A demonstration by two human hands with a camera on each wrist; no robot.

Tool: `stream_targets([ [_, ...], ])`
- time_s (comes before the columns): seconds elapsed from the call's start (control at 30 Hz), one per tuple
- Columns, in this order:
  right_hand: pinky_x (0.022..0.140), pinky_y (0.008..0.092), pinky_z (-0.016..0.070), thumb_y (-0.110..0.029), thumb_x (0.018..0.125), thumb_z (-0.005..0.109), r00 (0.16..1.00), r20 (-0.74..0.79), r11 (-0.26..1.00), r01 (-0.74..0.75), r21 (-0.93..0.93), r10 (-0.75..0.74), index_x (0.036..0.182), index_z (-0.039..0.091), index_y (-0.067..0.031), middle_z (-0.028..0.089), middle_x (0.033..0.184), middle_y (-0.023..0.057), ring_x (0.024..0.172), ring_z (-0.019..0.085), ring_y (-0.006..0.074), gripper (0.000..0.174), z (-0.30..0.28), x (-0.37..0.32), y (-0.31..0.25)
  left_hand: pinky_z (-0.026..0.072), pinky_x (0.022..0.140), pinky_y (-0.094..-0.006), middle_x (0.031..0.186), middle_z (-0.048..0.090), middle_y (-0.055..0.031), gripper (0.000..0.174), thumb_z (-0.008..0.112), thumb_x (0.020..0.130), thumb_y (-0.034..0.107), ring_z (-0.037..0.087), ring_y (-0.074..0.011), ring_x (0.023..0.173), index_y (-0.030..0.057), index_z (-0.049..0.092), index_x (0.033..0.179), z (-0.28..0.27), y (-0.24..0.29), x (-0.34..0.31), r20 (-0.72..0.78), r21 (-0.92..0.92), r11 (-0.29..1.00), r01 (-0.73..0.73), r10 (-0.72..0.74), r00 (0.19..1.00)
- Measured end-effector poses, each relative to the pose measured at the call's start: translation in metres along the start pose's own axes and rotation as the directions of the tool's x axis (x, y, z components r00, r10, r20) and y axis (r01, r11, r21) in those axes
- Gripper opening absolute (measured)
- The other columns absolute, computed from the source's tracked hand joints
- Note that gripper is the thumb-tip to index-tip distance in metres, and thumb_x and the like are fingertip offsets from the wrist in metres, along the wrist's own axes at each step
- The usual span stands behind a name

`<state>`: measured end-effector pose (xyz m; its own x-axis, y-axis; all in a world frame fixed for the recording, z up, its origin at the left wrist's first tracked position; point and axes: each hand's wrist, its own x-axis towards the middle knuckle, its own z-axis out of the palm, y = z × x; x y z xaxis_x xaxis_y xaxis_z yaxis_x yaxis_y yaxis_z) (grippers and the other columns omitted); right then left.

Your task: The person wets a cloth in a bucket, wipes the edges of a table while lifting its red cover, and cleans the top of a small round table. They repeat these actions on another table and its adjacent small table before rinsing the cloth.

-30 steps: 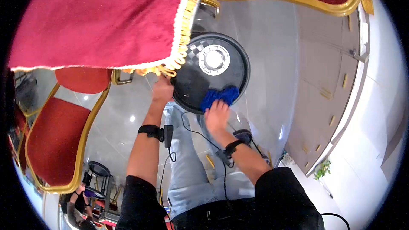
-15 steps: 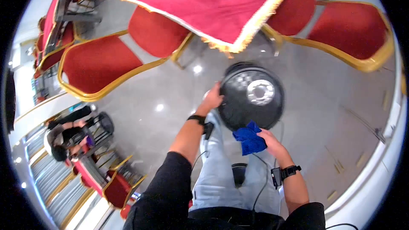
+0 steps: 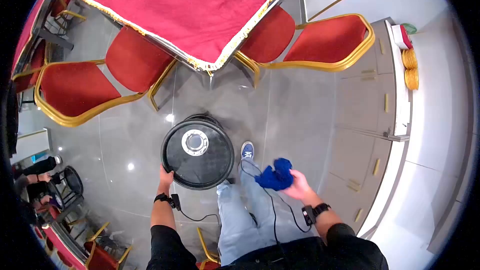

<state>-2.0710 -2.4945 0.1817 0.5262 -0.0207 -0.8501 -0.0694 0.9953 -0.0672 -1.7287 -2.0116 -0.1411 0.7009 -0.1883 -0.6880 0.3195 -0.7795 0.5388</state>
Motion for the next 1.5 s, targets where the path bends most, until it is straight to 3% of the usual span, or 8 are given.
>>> stream_targets([
  [0.17,0.120,0.0508,0.0379,-0.019,0.091,0.054,0.998,0.062,0.998,0.034,-0.045,-0.032,0.146,0.050,0.0035,0.055,0.148,0.0190,0.137,0.053,0.0352,0.059,0.113,0.056,-0.015,0.0426,0.112,-0.0494,0.134,0.058,-0.0350,0.070,0.069,0.078,0.019,0.055,-0.0470,0.127,-0.0070,0.050,0.141,-0.049,0.098,-0.053,-0.224,0.268,0.961,0.064,-0.003,0.974],
  [0.4,0.118,0.0503,0.0327,-0.042,0.108,0.054,0.767,0.209,0.770,0.632,-0.086,-0.607,0.146,0.048,-0.0140,0.054,0.149,0.0035,0.138,0.050,0.0201,0.048,0.293,0.205,-0.054,0.0500,0.102,-0.0424,0.123,0.065,-0.0190,0.048,0.062,0.082,-0.002,0.063,-0.0346,0.116,0.0025,0.060,0.130,-0.112,0.512,-0.113,-0.077,0.166,0.672,-0.722,0.739,0.670],
  [0.53,0.128,0.0461,0.0058,-0.035,0.111,0.041,0.547,0.375,0.294,0.781,-0.552,-0.749,0.160,0.023,0.0039,0.016,0.170,0.0212,0.158,0.011,0.0351,0.066,0.316,0.291,-0.036,0.0409,0.112,-0.0493,0.139,0.059,-0.0190,0.052,0.073,0.085,0.014,0.053,-0.0405,0.132,0.0078,0.061,0.135,-0.055,0.705,-0.049,0.035,0.441,0.385,-0.811,0.895,0.445],
  [0.7,0.128,0.0456,0.0076,-0.032,0.111,0.040,0.413,0.378,0.162,0.824,-0.544,-0.829,0.158,0.030,0.0049,0.026,0.167,0.0226,0.156,0.017,0.0373,0.061,0.344,0.292,-0.199,0.0286,0.120,-0.0539,0.165,0.034,-0.0186,0.072,0.070,0.089,0.039,0.032,-0.0432,0.151,0.0173,0.049,0.154,-0.005,0.739,-0.004,0.126,0.726,0.350,-0.592,0.778,0.615],
  [1.13,0.110,0.0459,0.0410,-0.055,0.108,0.039,0.132,0.094,0.056,0.823,-0.566,-0.987,0.144,0.050,0.0058,0.057,0.143,0.0264,0.132,0.055,0.0408,0.071,0.428,0.372,-0.789,0.0323,0.119,-0.0541,0.154,0.050,-0.0227,0.054,0.048,0.089,0.003,0.045,-0.0435,0.143,0.0011,0.058,0.142,0.003,0.714,0.010,-0.074,0.639,0.508,-0.577,0.788,0.611],
  [1.37,0.110,0.0355,0.0416,-0.052,0.110,0.044,0.355,0.047,0.304,0.854,-0.423,-0.934,0.140,0.054,0.0053,0.062,0.137,0.0112,0.124,0.056,0.0189,0.066,0.396,0.366,-0.692,0.0422,0.102,-0.0535,0.121,0.063,-0.0216,0.038,0.062,0.086,0.015,0.056,-0.0422,0.113,0.0019,0.066,0.122,-0.022,0.784,0.005,-0.004,0.613,0.619,-0.492,0.625,0.781],
  [1.4,0.110,0.0408,0.0410,-0.046,0.109,0.046,0.507,-0.128,0.515,0.769,-0.379,-0.852,0.143,0.047,0.0043,0.059,0.142,0.0166,0.128,0.056,0.0278,0.060,0.408,0.353,-0.651,0.0421,0.102,-0.0532,0.121,0.063,-0.0210,0.037,0.063,0.087,0.015,0.056,-0.0419,0.114,0.0026,0.066,0.122,-0.018,0.810,0.026,-0.032,0.614,0.574,-0.542,0.704,0.709],
  [1.5,0.115,0.0421,0.0365,-0.035,0.109,0.045,0.439,0.141,0.295,0.777,-0.557,-0.888,0.152,0.037,0.0033,0.053,0.147,0.0205,0.137,0.051,0.0344,0.059,0.396,0.288,-0.527,0.0419,0.105,-0.0508,0.129,0.062,-0.0195,0.038,0.065,0.089,0.010,0.056,-0.0407,0.119,0.0024,0.065,0.125,0.040,0.944,0.054,0.132,0.497,0.408,-0.766,0.837,0.532],
])
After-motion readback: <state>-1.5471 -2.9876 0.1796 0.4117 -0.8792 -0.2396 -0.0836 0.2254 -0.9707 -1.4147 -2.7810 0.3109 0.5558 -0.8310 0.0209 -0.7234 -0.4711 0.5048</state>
